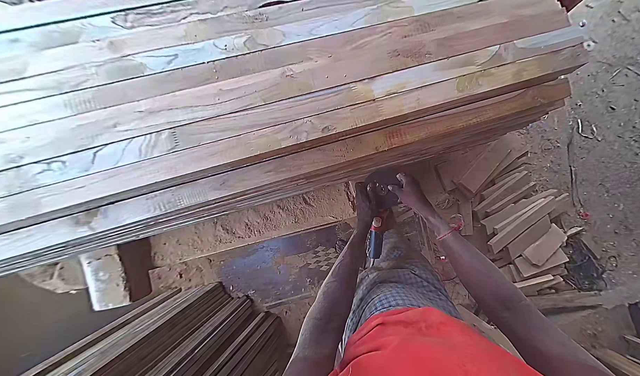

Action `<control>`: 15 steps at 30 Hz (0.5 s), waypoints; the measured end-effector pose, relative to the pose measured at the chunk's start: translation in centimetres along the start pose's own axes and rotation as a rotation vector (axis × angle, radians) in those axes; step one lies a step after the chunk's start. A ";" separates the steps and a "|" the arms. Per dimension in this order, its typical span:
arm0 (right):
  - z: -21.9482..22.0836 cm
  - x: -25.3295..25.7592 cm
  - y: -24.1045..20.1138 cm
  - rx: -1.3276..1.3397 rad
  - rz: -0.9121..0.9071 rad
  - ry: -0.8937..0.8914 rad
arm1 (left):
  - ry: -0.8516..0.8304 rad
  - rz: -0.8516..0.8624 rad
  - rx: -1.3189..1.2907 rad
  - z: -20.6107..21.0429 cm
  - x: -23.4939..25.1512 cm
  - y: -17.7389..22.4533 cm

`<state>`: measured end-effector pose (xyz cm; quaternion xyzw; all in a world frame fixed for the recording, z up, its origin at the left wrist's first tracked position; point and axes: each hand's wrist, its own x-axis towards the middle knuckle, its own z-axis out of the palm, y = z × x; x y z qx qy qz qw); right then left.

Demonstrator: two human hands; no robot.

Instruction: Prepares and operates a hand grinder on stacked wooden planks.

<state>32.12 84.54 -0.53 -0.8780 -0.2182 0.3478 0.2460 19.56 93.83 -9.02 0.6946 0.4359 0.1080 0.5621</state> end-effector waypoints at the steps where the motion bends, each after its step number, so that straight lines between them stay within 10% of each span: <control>1: 0.1 0.1 0.0 -0.009 -0.001 0.005 | -0.004 0.001 0.004 0.0 0.0 -0.2; 15: 0.9 0.2 0.8 0.018 -0.036 0.068 | -0.030 0.007 -0.021 -0.4 -0.1 0.0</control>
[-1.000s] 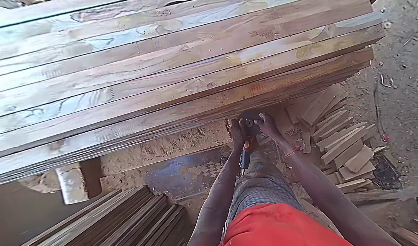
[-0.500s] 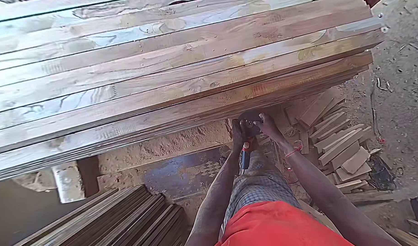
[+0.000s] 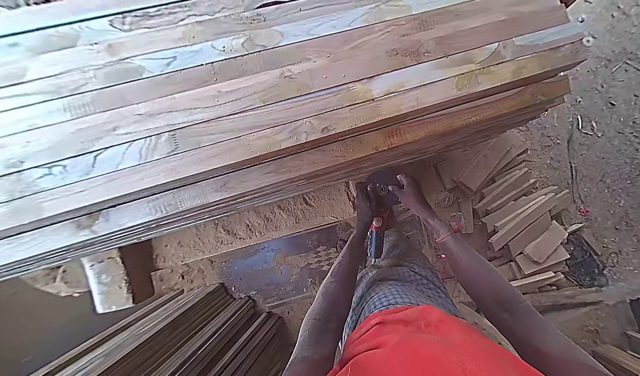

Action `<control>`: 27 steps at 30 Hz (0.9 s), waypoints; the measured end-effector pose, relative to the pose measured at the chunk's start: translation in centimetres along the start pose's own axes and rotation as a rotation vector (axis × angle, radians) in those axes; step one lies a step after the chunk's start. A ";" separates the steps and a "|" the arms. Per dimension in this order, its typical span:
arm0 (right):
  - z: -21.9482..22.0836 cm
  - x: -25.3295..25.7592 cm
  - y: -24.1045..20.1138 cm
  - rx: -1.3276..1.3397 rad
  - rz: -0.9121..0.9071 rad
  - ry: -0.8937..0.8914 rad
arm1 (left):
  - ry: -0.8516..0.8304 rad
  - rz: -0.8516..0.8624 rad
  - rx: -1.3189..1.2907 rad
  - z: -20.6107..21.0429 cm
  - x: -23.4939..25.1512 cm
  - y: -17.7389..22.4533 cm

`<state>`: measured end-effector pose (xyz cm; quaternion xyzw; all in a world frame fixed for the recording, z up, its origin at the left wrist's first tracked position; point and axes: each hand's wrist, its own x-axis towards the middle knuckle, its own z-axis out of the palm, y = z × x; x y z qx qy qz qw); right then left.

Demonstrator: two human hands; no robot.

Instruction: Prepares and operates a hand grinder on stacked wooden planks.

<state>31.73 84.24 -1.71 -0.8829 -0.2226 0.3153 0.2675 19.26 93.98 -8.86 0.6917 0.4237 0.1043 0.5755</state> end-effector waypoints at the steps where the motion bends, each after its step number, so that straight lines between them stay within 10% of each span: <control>1: 0.1 0.0 0.1 0.003 -0.003 0.005 | -0.007 -0.005 0.003 0.0 0.0 0.0; 27: 2.2 -2.0 -1.1 -0.409 -0.455 0.226 | -0.008 -0.001 0.044 -0.1 -0.3 0.2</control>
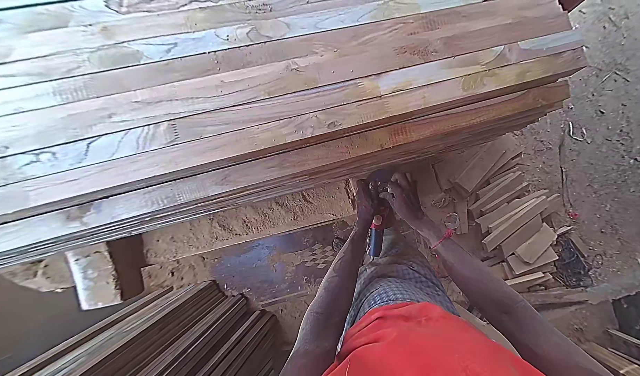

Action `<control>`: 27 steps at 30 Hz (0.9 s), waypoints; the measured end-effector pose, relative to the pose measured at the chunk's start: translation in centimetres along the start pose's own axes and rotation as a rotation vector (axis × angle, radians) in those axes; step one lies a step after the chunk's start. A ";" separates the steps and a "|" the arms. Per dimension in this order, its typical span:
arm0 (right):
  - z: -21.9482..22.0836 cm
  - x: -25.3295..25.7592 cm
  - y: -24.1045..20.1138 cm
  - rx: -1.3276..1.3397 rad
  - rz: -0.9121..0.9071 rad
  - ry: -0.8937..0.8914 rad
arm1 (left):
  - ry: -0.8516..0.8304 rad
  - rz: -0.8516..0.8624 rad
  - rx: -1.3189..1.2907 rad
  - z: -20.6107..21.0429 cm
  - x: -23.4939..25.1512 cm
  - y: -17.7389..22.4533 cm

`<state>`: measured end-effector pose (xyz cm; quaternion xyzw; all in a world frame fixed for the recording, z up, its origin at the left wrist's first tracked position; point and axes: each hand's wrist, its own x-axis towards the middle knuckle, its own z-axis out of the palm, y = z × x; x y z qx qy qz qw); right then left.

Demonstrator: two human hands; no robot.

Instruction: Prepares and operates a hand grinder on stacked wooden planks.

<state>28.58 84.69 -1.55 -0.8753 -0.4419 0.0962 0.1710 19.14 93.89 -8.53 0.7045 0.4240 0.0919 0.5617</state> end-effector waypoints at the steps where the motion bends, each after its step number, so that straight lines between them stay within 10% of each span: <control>1: -0.1 -0.2 0.0 0.005 0.021 0.016 | -0.009 -0.008 0.002 0.1 -0.1 0.0; 27: 0.0 -3.4 -2.5 -0.214 0.076 -0.092 | 0.012 -0.036 0.030 0.0 0.3 0.8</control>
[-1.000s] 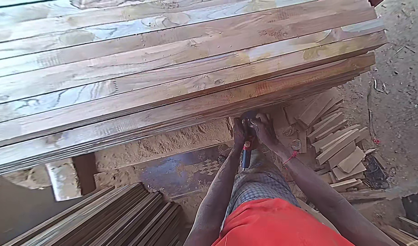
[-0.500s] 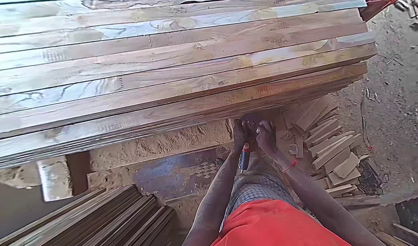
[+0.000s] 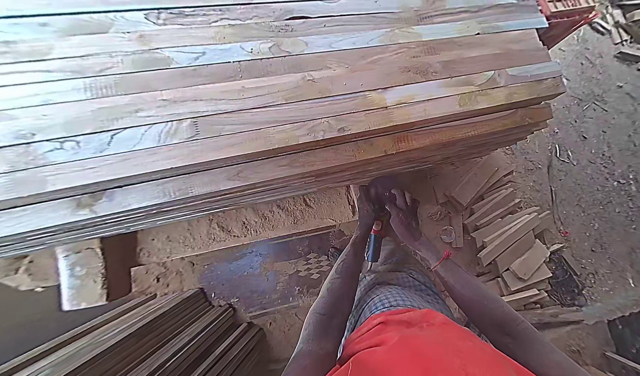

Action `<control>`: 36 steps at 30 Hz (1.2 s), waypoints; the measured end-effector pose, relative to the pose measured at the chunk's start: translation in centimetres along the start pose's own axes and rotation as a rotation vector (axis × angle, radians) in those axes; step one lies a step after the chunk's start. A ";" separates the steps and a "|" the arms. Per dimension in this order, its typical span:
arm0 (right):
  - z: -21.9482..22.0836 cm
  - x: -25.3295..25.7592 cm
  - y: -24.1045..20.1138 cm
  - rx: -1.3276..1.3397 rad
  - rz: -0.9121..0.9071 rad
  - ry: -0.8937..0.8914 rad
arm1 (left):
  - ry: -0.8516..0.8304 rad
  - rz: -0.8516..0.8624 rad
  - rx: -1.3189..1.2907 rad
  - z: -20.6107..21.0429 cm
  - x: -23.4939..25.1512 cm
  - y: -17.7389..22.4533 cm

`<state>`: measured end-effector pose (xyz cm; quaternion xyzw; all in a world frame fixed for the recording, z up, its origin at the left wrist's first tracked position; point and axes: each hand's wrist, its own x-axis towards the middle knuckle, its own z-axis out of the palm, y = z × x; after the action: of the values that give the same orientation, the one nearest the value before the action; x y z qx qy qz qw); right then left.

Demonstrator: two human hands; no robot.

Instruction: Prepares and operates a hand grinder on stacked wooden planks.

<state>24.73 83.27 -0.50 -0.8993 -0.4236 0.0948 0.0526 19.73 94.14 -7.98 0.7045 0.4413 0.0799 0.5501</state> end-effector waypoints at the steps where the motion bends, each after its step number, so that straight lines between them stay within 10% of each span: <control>1: -0.3 0.3 0.0 0.058 -0.027 0.061 | 0.013 0.000 0.000 0.0 0.1 0.0; 36: 1.3 3.6 1.4 0.096 -0.052 0.221 | 0.064 0.039 -0.045 -0.1 -0.2 0.6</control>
<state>27.74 85.24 -2.50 -0.8894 -0.4335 0.0138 0.1443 19.88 94.07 -7.42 0.6974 0.4431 0.1230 0.5497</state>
